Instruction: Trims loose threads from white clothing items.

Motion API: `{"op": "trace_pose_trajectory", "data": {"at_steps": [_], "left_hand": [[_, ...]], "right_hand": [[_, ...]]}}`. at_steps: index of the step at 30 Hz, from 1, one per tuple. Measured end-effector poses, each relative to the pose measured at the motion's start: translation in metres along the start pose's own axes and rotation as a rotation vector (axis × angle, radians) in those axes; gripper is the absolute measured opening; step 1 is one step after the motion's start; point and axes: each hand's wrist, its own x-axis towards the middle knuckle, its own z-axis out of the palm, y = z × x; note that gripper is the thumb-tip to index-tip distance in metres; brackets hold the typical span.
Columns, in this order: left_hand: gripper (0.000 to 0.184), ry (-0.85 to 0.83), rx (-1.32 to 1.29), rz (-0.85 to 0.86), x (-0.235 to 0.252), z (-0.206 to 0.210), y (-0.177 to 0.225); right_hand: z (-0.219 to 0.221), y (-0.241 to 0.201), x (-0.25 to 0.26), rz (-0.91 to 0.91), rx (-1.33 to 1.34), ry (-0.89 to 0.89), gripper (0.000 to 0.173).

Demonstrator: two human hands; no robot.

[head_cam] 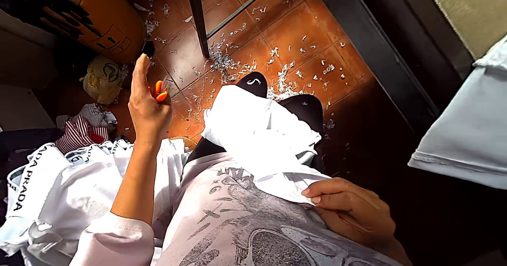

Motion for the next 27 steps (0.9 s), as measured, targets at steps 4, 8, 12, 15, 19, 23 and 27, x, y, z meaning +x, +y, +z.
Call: {"op": "trace_pose_trajectory", "data": {"at_steps": [4, 8, 12, 15, 19, 23, 27], "left_hand": [[0.067, -0.566, -0.198, -0.171, -0.014, 0.038, 0.006], [0.044, -0.984, -0.085, -0.116, -0.037, 0.093, 0.012], [0.012, -0.927, -0.192, 0.061, -0.047, 0.094, 0.013], [0.012, -0.899, -0.351, 0.203, -0.050, 0.081, 0.020], [0.020, -0.891, -0.529, 0.409, -0.050, 0.049, 0.062], [0.038, -0.849, -0.448, 0.404, -0.047, 0.032, 0.073], [0.029, -0.801, -0.377, 0.306, -0.045, 0.067, 0.044]], "right_hand": [[-0.019, -0.002, -0.026, 0.375, 0.023, -0.028, 0.024], [-0.031, 0.010, -0.044, 0.510, -0.409, -0.365, 0.030], [-0.030, 0.012, -0.027, 0.609, -0.663, -0.359, 0.015], [-0.002, 0.021, 0.024, 0.461, -0.518, -0.168, 0.044], [0.038, 0.036, 0.075, 0.235, -0.261, -0.340, 0.073], [0.016, 0.012, 0.093, -0.006, -0.084, -0.314, 0.020], [-0.042, -0.027, 0.120, 0.054, 0.236, -0.136, 0.015]]}}
